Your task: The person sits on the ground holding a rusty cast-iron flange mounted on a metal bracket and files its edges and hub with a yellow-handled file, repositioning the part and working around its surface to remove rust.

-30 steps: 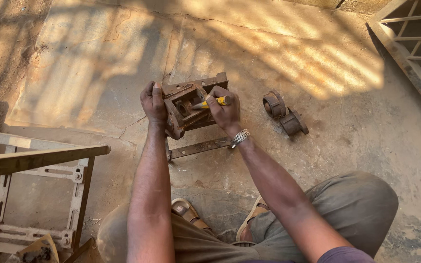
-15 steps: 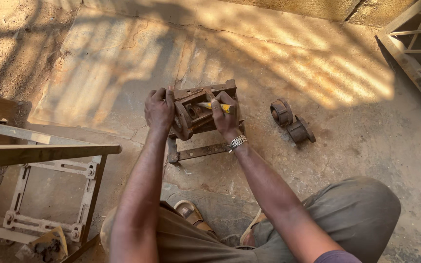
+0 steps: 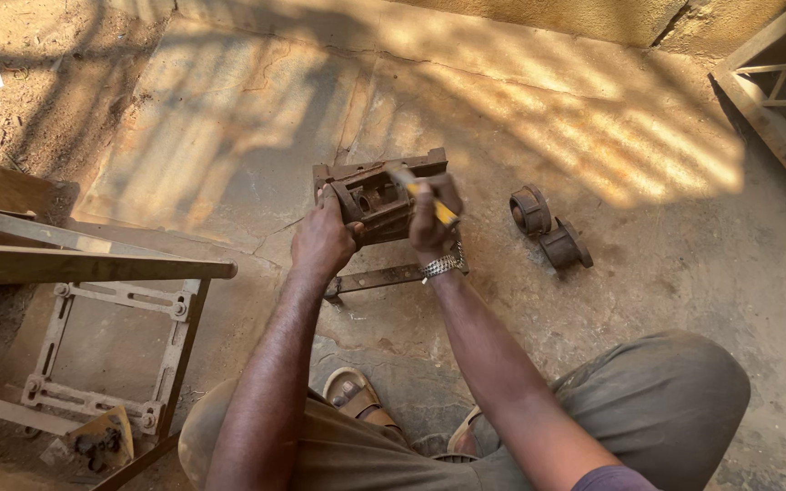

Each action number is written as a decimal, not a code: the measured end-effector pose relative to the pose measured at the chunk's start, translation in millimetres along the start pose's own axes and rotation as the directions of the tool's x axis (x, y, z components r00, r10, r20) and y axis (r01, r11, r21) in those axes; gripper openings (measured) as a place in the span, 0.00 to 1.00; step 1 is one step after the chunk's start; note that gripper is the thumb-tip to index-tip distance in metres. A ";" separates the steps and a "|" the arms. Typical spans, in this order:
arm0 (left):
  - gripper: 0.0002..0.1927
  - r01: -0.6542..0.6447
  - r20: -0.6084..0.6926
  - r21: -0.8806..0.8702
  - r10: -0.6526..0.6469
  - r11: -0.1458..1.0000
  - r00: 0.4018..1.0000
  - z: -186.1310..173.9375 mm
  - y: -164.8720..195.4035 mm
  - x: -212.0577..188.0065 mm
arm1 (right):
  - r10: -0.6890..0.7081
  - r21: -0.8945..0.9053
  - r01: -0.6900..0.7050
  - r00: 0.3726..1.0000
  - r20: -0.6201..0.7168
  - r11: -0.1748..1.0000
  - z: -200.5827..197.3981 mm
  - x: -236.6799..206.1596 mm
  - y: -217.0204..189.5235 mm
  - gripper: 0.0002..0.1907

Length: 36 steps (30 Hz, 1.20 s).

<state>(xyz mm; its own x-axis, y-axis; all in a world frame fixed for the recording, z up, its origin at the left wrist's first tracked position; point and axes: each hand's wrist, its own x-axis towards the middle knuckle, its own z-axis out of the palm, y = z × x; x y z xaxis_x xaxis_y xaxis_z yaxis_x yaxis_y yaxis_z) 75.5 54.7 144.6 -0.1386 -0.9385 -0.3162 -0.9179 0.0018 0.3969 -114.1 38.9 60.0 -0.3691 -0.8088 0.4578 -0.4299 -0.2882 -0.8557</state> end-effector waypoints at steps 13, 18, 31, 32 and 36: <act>0.29 0.012 0.008 0.076 -0.012 0.997 1.000 -14.1 4.7 6.9 | -0.056 0.141 0.068 0.994 -0.090 0.988 -8.1 -1.8 -25.3 0.16; 0.28 -0.007 0.030 0.055 0.005 0.998 1.000 -8.8 1.8 6.2 | -0.039 -0.209 0.040 0.999 0.009 0.977 -7.5 -4.0 -35.7 0.17; 0.29 0.028 0.084 0.111 -0.037 0.993 0.996 -17.8 5.9 3.1 | 0.019 0.337 0.053 0.979 -0.205 0.940 -4.0 -21.3 -35.0 0.13; 0.30 0.028 0.082 0.137 -0.040 0.990 0.996 -19.1 4.3 5.1 | -0.036 0.203 0.066 0.988 -0.149 0.977 -1.6 -21.7 -35.7 0.14; 0.27 0.019 0.049 0.002 -0.019 1.000 0.999 -24.1 -9.1 20.6 | -0.099 -0.014 0.098 0.992 -0.083 0.995 -1.0 -24.8 -38.6 0.15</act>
<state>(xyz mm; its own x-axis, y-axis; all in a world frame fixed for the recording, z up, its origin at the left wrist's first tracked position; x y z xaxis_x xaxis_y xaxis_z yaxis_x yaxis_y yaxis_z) 89.9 27.0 155.2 -0.1393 -0.9205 -0.3650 -0.9209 -0.0152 0.3896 -89.2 70.6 82.0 -0.3923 -0.7308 0.5586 -0.4755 -0.3587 -0.8033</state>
